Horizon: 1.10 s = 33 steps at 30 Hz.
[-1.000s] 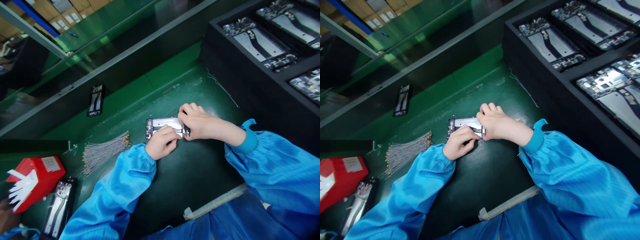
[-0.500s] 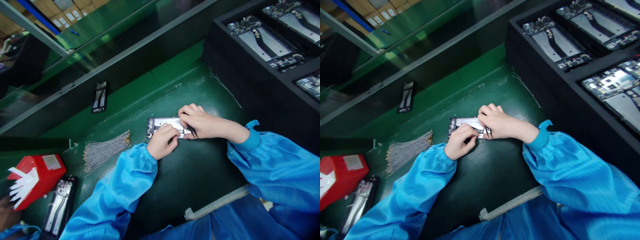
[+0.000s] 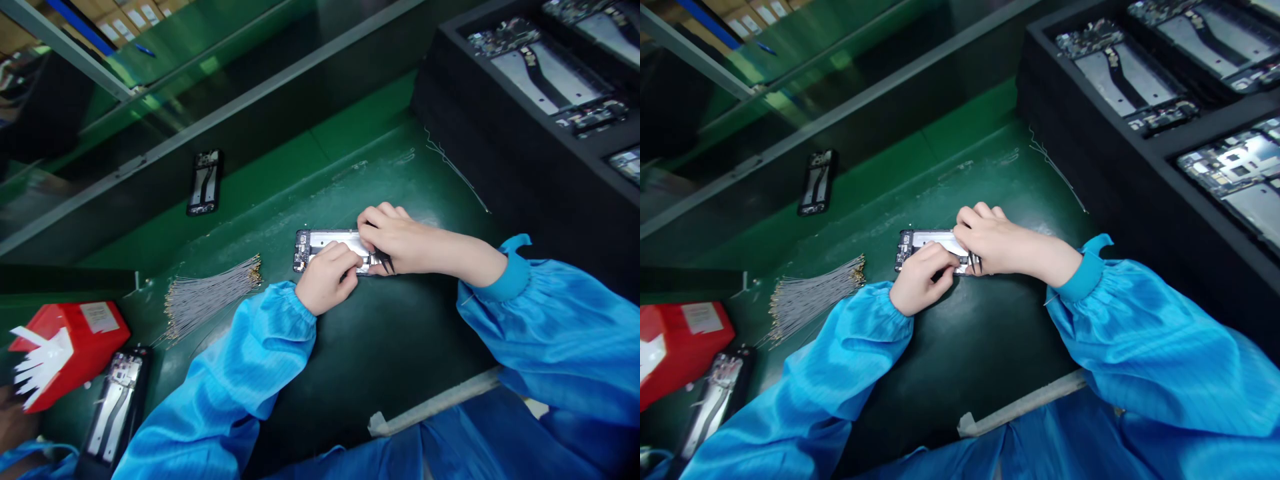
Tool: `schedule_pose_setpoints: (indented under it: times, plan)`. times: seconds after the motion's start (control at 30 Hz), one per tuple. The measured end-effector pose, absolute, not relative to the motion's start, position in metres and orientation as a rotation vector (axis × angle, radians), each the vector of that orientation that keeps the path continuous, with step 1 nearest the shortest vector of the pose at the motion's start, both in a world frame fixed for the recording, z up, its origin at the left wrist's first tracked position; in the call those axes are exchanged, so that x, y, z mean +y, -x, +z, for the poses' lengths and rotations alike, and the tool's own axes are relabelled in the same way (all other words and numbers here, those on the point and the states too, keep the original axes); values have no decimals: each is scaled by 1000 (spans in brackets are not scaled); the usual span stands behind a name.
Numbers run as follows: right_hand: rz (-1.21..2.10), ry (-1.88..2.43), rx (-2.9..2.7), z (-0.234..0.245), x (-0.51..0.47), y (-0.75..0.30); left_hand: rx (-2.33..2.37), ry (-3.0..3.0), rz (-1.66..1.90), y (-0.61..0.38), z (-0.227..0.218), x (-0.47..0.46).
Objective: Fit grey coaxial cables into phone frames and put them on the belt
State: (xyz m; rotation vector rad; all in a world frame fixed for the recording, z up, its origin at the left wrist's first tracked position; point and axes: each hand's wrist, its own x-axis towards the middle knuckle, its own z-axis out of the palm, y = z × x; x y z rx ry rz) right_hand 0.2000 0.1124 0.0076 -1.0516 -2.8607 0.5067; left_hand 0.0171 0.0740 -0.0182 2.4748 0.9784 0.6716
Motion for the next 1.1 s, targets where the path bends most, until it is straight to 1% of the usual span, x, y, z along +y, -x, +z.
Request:
schedule_pose_setpoints:
  times: [0.17,0.43,0.63,0.7,0.8,0.87,0.93,1.03,1.1]
  plan:
    - [460,1114,-2885,9,110,-195,974,-2478,658,-17,-16,74]
    - [506,1223,-2828,7,104,-194,852,-2436,688,-13,-17,75]
    - [699,1158,-2624,1,103,-200,898,-2394,749,-8,-5,76]
    - [627,1114,-2621,-3,100,-198,1101,-2418,758,7,3,87]
    - [352,1038,-2701,-10,99,-192,1705,-2407,624,48,10,117]
    - [203,1048,-2707,-14,103,-187,2161,-2231,451,82,10,139]
    - [19,1194,-2592,-16,113,-185,2517,-1884,316,113,7,157]
    - [-242,1456,-2305,-17,128,-186,2647,-1504,112,142,-4,172]
    - [-252,1486,-2283,-18,132,-187,2681,-1492,88,151,-11,177]
